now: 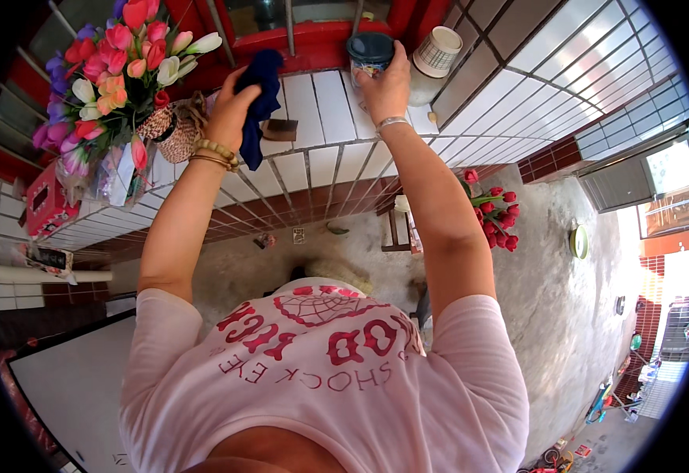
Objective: The person cleans a red window frame and glass using a blue cloth. They wipe the frame and glass, then move to a basin to wash and wring the cloth. After returning to the window, they continue wiping the frame and glass, occasionally moving items on the windowsill to reach different areas.
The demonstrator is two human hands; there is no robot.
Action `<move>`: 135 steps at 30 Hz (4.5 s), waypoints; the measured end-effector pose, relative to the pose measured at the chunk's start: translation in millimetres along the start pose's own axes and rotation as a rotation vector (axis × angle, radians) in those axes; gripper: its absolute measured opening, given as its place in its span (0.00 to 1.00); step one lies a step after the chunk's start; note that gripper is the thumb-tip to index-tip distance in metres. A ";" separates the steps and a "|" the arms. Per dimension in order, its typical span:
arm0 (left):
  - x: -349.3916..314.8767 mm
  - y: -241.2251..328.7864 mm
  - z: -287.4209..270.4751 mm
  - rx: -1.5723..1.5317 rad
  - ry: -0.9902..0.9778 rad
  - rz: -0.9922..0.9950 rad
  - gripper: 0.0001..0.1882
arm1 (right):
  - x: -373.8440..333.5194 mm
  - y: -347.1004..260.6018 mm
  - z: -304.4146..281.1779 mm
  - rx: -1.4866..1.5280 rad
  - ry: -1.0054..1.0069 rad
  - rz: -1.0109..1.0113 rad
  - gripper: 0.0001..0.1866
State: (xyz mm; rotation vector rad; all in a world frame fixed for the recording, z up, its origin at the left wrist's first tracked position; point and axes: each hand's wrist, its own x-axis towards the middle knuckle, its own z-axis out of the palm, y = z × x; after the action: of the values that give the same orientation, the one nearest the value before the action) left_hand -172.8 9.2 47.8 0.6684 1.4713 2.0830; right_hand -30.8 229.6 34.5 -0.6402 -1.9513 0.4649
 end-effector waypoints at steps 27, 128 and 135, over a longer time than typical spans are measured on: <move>51.7 -62.9 64.2 1.288 -0.898 0.391 0.23 | -86.8 60.0 -62.1 -0.352 -0.261 -0.104 0.14; -23.7 -86.4 83.6 1.204 -0.753 0.896 0.20 | -56.6 59.9 -89.4 -0.532 -0.418 -0.518 0.05; -18.1 -86.0 73.6 1.153 -0.783 0.866 0.28 | -61.7 69.2 -88.6 -0.520 -0.395 -0.484 0.05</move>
State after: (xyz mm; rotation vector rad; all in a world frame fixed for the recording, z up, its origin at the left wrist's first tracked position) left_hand -101.5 74.3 -13.9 2.5244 1.8982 0.8336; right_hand 88.0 250.3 -9.3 -0.3789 -2.5369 -0.2501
